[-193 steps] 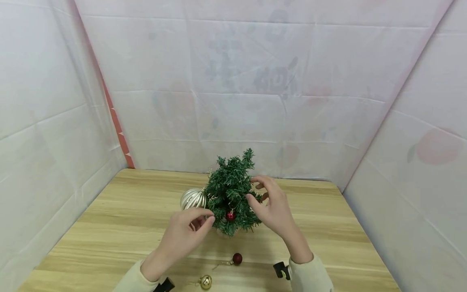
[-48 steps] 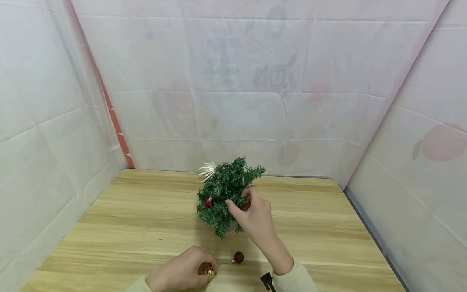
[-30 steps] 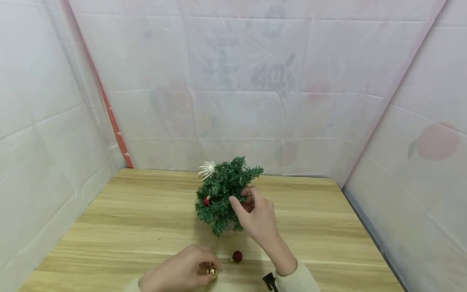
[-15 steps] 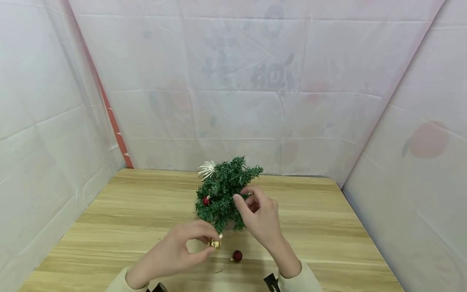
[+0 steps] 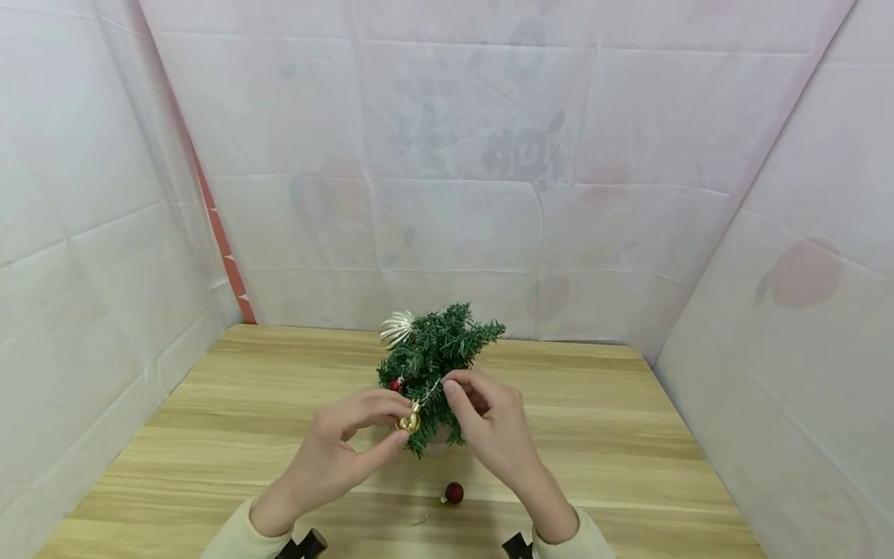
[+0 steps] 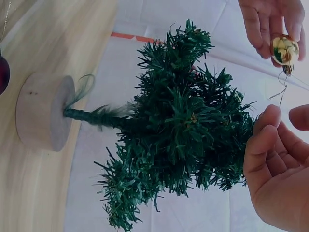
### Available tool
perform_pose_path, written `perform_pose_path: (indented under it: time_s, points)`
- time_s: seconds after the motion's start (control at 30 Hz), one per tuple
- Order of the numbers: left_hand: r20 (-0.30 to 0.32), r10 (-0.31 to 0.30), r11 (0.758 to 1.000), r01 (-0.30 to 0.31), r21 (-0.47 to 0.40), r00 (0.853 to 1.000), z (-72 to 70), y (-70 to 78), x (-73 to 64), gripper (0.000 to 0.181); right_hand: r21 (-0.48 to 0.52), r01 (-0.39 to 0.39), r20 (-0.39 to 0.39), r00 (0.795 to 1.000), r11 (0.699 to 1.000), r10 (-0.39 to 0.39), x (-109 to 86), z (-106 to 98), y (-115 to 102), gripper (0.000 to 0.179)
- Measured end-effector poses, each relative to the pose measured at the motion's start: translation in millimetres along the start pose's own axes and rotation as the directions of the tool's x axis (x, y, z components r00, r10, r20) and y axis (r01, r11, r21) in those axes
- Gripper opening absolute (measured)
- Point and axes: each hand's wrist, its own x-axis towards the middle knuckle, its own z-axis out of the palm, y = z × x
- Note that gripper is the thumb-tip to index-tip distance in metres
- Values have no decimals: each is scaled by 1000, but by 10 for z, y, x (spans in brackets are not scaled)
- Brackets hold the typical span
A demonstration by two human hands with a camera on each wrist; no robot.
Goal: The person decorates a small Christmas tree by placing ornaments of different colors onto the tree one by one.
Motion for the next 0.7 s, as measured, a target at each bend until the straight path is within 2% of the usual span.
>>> perform_pose_path:
  time_s: [0.17,0.37,0.53,0.7]
  points:
    - [-49,31,999,-30,18,998,2,10,41,33,22,38,54,998,999,-39,2,7,-20,16]
    - [-41,39,999,-38,23,998,29,13,62,32,45,87,118,989,995,-92,0,31,-50,18]
    - [-36,37,999,-36,19,999,43,-18,53,31,43,89,118,989,995,-94,9,47,-106,19]
    - [-35,27,1000,-27,1,999,48,-22,55,30,44,104,94,990,994,-107,41,32,-314,16]
